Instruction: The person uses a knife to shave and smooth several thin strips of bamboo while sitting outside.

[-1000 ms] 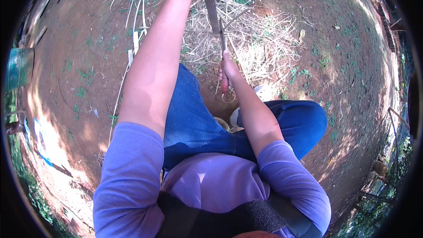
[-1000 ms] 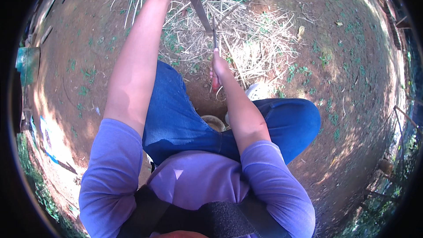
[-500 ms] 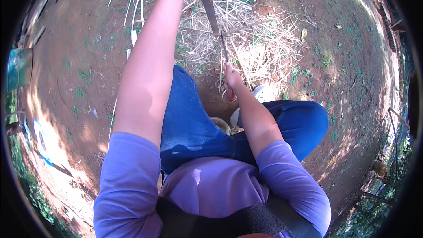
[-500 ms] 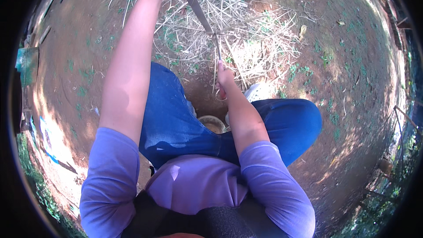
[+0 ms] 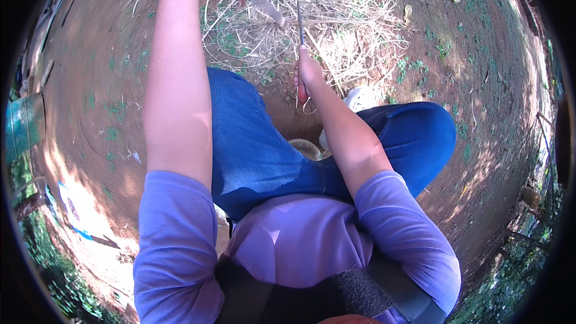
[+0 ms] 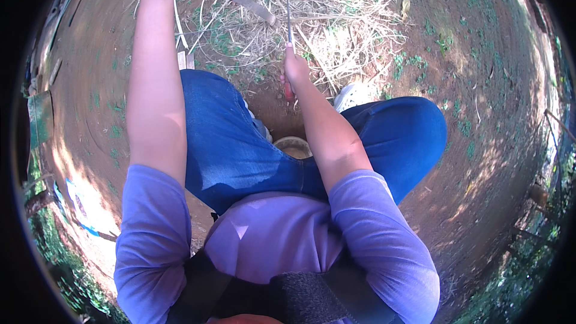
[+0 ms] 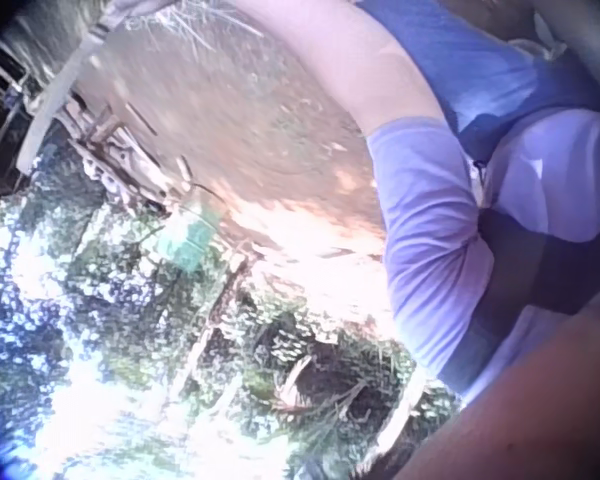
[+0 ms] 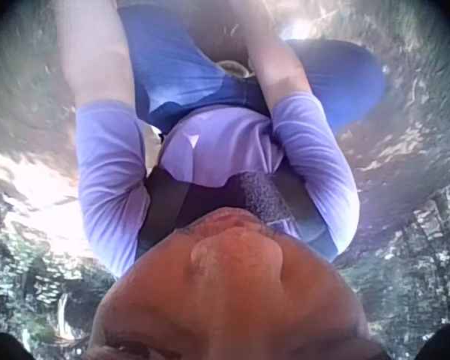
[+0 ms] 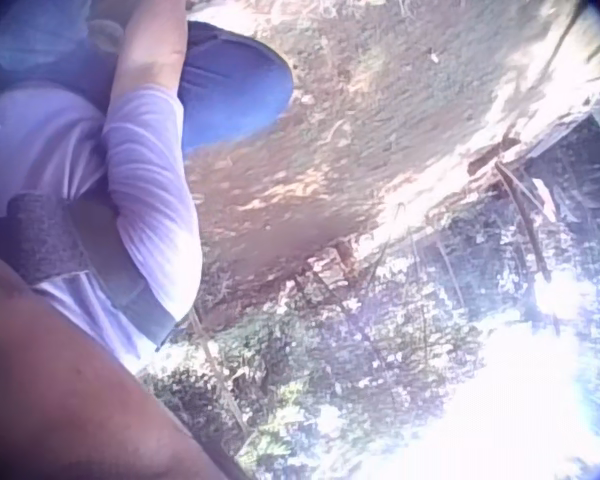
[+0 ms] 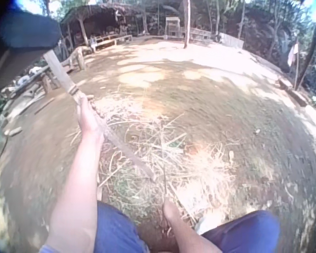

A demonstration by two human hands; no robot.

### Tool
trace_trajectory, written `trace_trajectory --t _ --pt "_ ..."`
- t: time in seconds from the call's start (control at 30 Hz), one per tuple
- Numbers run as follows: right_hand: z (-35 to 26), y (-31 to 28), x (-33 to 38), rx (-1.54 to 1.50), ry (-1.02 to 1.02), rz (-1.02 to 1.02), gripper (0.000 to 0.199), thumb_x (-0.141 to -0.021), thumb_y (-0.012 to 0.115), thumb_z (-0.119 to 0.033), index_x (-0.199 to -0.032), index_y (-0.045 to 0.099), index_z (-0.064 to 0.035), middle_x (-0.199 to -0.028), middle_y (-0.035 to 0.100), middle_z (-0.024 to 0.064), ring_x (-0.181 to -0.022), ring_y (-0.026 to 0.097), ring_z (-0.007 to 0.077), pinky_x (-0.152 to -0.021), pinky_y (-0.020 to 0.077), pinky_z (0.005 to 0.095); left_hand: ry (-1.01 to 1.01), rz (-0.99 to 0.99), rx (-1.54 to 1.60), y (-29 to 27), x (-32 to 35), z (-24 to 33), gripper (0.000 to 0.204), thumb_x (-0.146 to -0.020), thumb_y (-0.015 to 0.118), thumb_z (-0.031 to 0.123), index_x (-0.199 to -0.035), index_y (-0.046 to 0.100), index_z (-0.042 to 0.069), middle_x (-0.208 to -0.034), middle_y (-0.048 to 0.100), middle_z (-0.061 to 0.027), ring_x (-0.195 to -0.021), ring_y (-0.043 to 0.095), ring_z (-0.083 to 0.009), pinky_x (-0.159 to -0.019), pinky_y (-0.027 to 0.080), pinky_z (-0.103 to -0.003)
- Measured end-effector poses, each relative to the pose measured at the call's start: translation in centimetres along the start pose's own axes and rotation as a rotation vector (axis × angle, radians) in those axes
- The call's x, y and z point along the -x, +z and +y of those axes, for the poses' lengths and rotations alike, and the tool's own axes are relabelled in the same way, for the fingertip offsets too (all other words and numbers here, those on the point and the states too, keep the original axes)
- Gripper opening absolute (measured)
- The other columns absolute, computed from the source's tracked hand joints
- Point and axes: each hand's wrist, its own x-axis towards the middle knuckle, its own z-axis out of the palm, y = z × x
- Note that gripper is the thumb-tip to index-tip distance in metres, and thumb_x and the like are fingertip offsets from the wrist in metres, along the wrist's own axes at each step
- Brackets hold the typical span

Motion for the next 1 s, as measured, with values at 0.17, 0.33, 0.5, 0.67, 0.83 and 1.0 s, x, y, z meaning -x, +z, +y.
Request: trace_trajectory --t 0.17,0.33,0.5,0.67,0.83,1.0 --pt "0.2 0.7 1.0 0.108 -0.021 0.006 0.062 -0.103 0.045 -0.059 -0.077 0.057 -0.0042 -0.063 0.055 0.0061 -0.052 0.056 0.0177 -0.051 0.0496 0.0357 0.036 0.079 -0.003 -3.4 -2.4 -1.0 0.033 -0.104 0.053 0.049 -0.094 0.054 0.017 -0.072 0.044 0.0053 -0.063 0.047 -0.0097 -0.056 0.040 -0.028" --pt "0.5 2.8 2.2 0.285 -0.116 0.043 0.060 -0.103 0.048 -0.057 -0.077 0.056 -0.0033 -0.063 0.058 0.0078 -0.051 0.060 0.0180 -0.052 0.0499 0.0350 -0.092 0.017 0.014 -2.2 -0.7 0.0 0.040 -0.104 0.050 0.055 -0.086 0.051 0.019 -0.067 0.045 0.0040 -0.058 0.045 -0.0114 -0.052 0.038 -0.028" --pt "0.0 5.5 2.4 0.311 -0.372 0.070 0.059 -0.101 0.052 -0.057 -0.077 0.057 -0.0026 -0.066 0.060 0.0115 -0.059 0.061 0.0248 -0.060 0.0494 0.0395 -0.133 0.038 0.008 -0.5 0.2 0.9 0.043 -0.104 0.048 0.057 -0.082 0.046 0.020 -0.063 0.042 0.0047 -0.053 0.042 -0.0111 -0.049 0.038 -0.029" --pt "1.0 5.7 3.6 0.403 -0.447 0.083 0.064 -0.100 0.049 -0.059 -0.083 0.064 0.0011 -0.076 0.066 0.0205 -0.074 0.069 0.0370 -0.073 0.0525 0.0472 -0.043 -0.120 -0.086 -3.3 -0.8 0.6 0.047 -0.105 0.036 0.051 -0.109 0.047 0.006 -0.079 0.052 -0.0048 -0.066 0.051 -0.0159 -0.064 0.049 -0.033" --pt "3.9 1.0 -0.3 0.320 0.064 0.056 0.069 -0.102 0.046 -0.059 -0.092 0.066 0.0060 -0.074 0.068 0.0203 -0.059 0.068 0.0296 -0.059 0.0550 0.0429 -0.007 0.005 -0.310 -1.8 -1.0 -0.7 0.045 -0.110 0.024 0.045 -0.102 0.039 0.003 -0.073 0.045 -0.0055 -0.055 0.041 -0.0159 -0.052 0.043 -0.033" --pt "0.1 3.4 2.3 0.195 -0.066 -0.024 0.068 -0.102 0.045 -0.060 -0.090 0.065 0.0041 -0.071 0.066 0.0148 -0.056 0.066 0.0247 -0.058 0.0543 0.0401 0.033 -0.009 -0.328 -0.4 0.5 0.1 0.042 -0.111 0.024 0.043 -0.102 0.039 0.004 -0.073 0.045 -0.0054 -0.058 0.042 -0.0165 -0.054 0.043 -0.034"
